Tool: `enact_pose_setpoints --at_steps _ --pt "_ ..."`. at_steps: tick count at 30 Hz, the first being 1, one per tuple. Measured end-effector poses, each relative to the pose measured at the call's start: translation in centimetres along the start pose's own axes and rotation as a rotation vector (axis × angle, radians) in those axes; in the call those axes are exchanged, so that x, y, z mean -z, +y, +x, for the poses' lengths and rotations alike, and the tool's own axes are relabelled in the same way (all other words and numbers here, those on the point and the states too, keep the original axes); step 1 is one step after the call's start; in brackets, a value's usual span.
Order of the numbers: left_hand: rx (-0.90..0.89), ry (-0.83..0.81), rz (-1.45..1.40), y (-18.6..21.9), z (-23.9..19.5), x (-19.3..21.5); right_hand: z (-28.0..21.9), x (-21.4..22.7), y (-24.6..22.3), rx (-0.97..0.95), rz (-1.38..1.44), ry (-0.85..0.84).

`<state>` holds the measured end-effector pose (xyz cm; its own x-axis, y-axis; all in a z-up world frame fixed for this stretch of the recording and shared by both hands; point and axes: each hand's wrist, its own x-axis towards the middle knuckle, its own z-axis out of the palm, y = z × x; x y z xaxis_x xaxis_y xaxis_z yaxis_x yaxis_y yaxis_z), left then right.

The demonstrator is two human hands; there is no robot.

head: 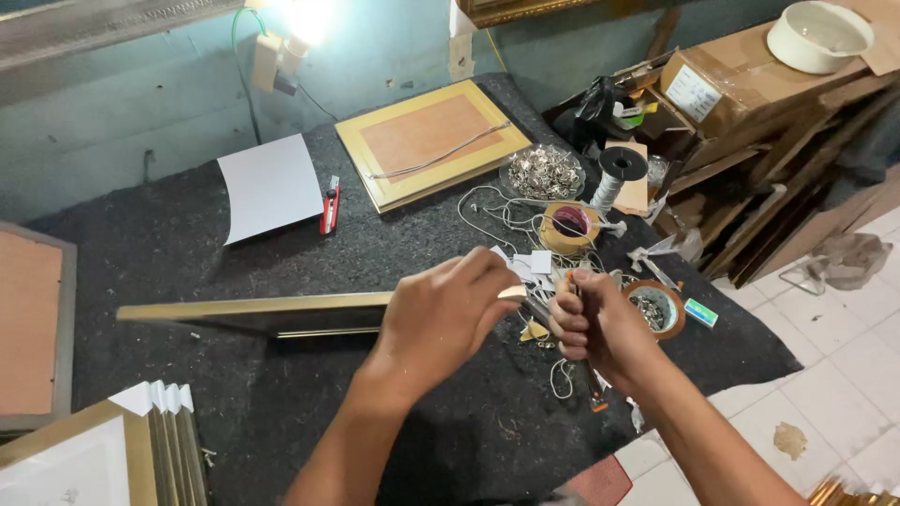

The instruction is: Cleaning the glass of a picture frame and assembling a certificate into it

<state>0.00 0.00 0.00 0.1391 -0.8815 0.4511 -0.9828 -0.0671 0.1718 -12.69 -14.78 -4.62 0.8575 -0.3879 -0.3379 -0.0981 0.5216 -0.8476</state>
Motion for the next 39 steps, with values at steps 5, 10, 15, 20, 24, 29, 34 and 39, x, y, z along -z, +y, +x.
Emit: enact_pose_setpoints --at_steps 5,10,15,20,24,29,34,39 --pt "-0.047 0.085 0.066 1.7 -2.4 -0.7 -1.6 0.5 1.1 0.014 -0.139 0.005" --pt "-0.075 0.187 0.132 3.5 -4.0 -0.2 -4.7 -2.0 -0.2 0.315 -1.024 0.152" --pt "-0.115 0.254 0.056 4.8 -5.3 -0.1 -5.9 -2.0 0.9 0.546 -1.513 0.089" --pt "-0.102 0.264 0.133 5.5 -6.1 -0.3 -6.6 -2.3 1.3 0.581 -1.581 -0.027" --pt "-0.092 0.245 0.171 5.8 -6.4 -0.3 -6.7 -2.2 1.9 0.629 -1.651 -0.024" --pt "-0.086 0.243 0.134 5.7 -6.5 -0.4 -6.5 -1.9 2.0 0.624 -1.683 -0.046" --pt "-0.066 0.248 0.119 5.8 -6.6 -0.5 -6.4 -1.6 2.3 0.660 -1.703 -0.067" --pt "-0.059 0.178 0.041 5.6 -6.8 -0.8 -6.0 -1.3 2.3 0.890 -1.754 -0.125"
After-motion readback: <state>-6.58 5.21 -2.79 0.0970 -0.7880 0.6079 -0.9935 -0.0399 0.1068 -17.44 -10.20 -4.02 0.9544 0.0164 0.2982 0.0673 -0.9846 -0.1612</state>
